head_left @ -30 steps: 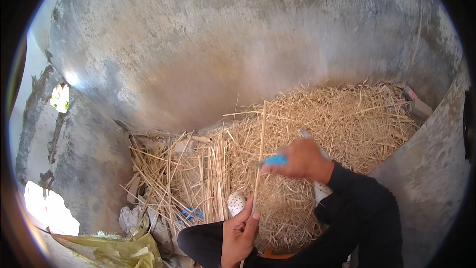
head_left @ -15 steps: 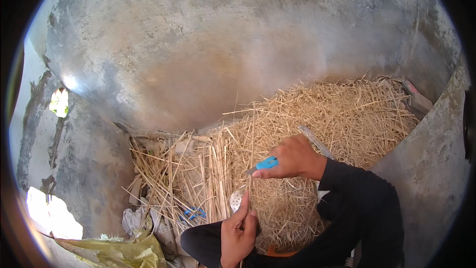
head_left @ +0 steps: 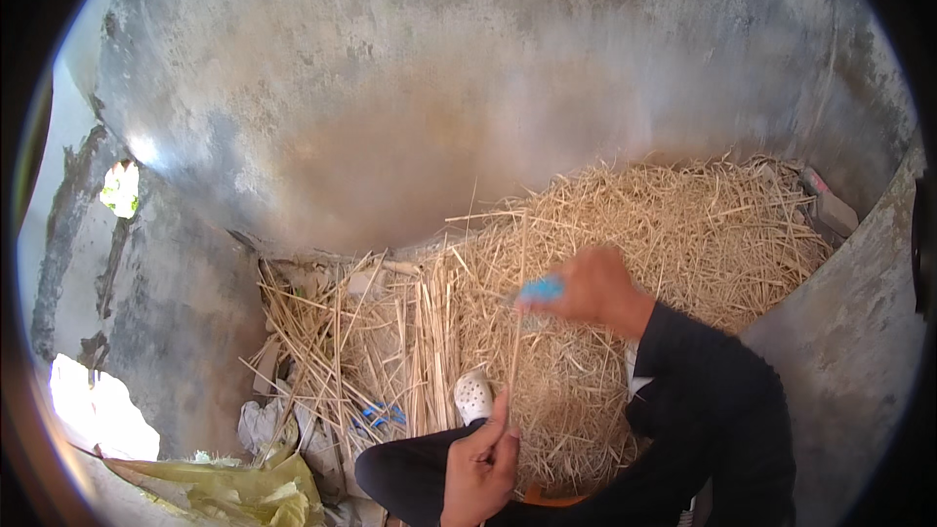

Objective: The person sits on a bed of straw and uses a blue utility knife to shave the outer layer off a long bamboo stick. They hold the stick with their left hand and scrape it with the knife in their right hand, creating a pile of shavings on the straw.

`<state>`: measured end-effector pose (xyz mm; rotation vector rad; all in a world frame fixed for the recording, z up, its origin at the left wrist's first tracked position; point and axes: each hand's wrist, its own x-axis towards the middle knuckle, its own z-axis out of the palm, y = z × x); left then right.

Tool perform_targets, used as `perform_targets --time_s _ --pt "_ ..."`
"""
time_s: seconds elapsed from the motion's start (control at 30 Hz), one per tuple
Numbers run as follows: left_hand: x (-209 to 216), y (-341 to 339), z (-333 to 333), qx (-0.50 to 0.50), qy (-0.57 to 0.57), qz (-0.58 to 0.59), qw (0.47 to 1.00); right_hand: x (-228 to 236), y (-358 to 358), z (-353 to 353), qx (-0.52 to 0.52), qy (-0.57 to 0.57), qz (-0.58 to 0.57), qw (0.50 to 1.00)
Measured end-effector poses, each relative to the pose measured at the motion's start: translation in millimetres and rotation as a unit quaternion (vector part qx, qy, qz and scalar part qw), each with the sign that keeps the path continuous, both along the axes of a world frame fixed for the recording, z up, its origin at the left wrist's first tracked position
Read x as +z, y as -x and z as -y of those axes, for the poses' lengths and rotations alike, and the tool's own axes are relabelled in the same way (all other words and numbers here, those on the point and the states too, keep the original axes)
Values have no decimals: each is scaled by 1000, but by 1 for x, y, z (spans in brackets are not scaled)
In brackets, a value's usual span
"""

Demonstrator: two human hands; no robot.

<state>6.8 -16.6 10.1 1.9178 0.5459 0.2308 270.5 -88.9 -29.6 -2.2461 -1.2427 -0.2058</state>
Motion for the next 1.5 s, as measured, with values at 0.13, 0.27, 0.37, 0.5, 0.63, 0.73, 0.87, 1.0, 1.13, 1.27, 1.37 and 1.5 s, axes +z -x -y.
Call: perform_targets --time_s 0.13,0.27,0.37,0.5,0.63,0.73,0.87,1.0,1.13,1.27,1.37,1.5 --pt "-3 -1 1 -7 16 4 1000 -2 -47 3 -44 -20 10 999" --pt "0 -4 1 -24 45 -20 998 -16 -98 5 -199 7 -31 980" --pt "12 0 17 -14 162 -30 986 -22 -113 29 -274 0 -120 954" --pt "5 -16 -10 84 409 52 907 -2 -43 18 -77 -29 -134 987" --pt "3 -25 -7 75 445 97 887 13 23 10 66 26 -59 996" --pt "5 -29 -4 86 461 94 878 10 20 10 46 35 -9 998" --pt "9 -30 -5 85 457 94 880 3 14 1 13 -10 1 1000" --pt "6 -25 -4 60 474 108 872 -2 -5 0 -17 12 -46 999" --pt "7 -20 -8 76 467 107 874 2 27 -3 55 13 -16 998" --pt "11 -13 2 67 464 75 880 2 -24 0 -33 4 -38 999" --pt "8 -13 5 45 472 76 877 -2 -56 6 -74 20 -23 997" --pt "17 -12 11 54 422 -2 905 -13 -91 9 -237 33 -53 969"
